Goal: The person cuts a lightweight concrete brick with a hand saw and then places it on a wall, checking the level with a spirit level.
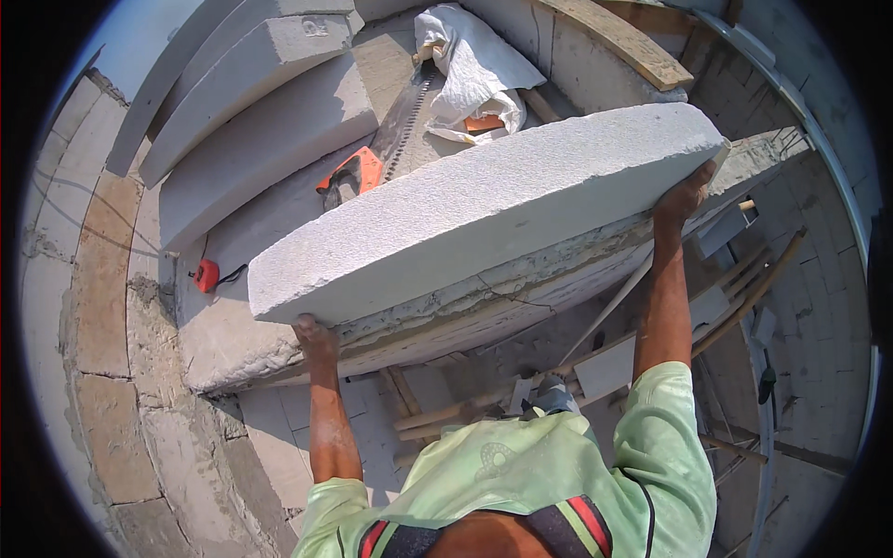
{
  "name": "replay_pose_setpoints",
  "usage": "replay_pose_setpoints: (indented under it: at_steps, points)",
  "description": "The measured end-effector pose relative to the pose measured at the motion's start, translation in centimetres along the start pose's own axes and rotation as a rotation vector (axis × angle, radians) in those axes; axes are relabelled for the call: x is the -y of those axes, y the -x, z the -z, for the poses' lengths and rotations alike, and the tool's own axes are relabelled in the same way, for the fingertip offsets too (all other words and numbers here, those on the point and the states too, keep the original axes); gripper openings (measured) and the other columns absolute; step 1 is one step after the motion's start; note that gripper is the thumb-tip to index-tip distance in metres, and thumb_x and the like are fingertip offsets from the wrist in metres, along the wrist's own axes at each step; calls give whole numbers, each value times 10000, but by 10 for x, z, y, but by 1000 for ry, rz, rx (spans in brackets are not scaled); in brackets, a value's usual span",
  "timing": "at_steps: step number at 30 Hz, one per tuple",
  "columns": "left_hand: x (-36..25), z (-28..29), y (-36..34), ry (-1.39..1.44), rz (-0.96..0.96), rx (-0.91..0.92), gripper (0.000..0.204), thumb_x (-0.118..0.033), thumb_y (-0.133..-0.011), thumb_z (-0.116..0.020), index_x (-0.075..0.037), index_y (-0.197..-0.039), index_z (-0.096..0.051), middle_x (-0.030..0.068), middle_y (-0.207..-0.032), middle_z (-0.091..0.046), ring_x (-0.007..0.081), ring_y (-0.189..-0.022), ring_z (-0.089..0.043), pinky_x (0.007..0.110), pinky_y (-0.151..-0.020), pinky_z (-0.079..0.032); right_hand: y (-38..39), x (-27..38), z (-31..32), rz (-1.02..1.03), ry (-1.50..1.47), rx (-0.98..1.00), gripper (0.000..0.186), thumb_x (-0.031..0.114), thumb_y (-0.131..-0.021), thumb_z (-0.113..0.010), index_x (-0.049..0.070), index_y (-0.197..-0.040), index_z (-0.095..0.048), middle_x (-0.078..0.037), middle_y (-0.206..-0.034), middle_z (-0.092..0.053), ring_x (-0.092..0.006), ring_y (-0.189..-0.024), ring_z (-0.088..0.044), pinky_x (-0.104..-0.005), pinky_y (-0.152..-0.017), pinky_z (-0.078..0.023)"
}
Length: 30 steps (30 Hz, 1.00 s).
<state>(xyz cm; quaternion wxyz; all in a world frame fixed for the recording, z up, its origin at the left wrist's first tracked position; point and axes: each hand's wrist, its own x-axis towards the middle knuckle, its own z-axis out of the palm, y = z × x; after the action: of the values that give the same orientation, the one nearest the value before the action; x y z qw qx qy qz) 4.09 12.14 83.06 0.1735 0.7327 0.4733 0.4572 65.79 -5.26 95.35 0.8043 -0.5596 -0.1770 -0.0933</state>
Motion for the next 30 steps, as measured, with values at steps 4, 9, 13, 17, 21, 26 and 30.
replay_pose_setpoints:
  at_steps: [4, 9, 13, 17, 21, 26, 30]
  points:
    - [-17, -9, -9, 121, -135, -100, 248, -24, -752, -625, 20, -974, -523, 206, -1008, -533, 414, -912, -490, 477, -828, -420, 1, 1, -4, 9, 0, -74, 681, 569, -1026, -366, -42, -1156, -637, -102, -1024, -685, -190, -946, -631, -333, -838, -496]
    - [-59, 2, -22, 171, -95, -21, 289, -179, -905, -534, 25, -1107, -495, 159, -1080, -520, 331, -994, -518, 469, -882, -440, -3, 7, 3, -50, 116, -61, 735, 648, -975, -407, -26, -1098, -673, -97, -886, -706, -187, -851, -626, -357, -799, -487]
    - [-99, 4, -34, 545, 262, 35, 539, -454, -1013, -368, 26, -1239, -466, 138, -1194, -497, 259, -1118, -507, 460, -996, -433, 22, 19, 32, 80, 330, -28, 552, 517, -982, -515, -6, -1078, -664, -146, -937, -699, -290, -903, -673, -397, -792, -520]
    - [-124, -9, -35, 504, 138, 33, 845, -693, -975, -264, 2, -1453, -320, 168, -1446, -389, 314, -1332, -399, 480, -1145, -329, 108, -4, 97, 465, 212, -355, 437, 422, -960, -597, 7, -1076, -665, -164, -1007, -695, -322, -932, -689, -400, -788, -548]
    - [-138, -21, -23, 380, -15, 43, 876, -711, -961, -267, -29, -1510, -240, 157, -1533, -308, 332, -1405, -310, 475, -1197, -253, 231, -90, 204, -13, 376, -239, 309, 274, -943, -660, -9, -1068, -661, -156, -1040, -682, -293, -932, -691, -377, -811, -565]
    - [-147, -30, -17, 357, -85, 89, 921, -747, -929, -294, -39, -1517, -238, 154, -1542, -302, 344, -1406, -303, 476, -1187, -257, 425, -189, 360, -648, 572, -280, 248, 192, -994, -565, -19, -1083, -661, -118, -1029, -690, -232, -941, -677, -342, -850, -517]
    - [-146, -30, -18, 341, -103, 58, 910, -740, -930, -303, -53, -1523, -233, 148, -1540, -307, 343, -1405, -304, 468, -1184, -259, 553, -215, 454, -937, 690, -346, 319, 212, -1006, -506, -44, -1151, -630, -157, -1080, -679, -245, -974, -683, -335, -877, -517]
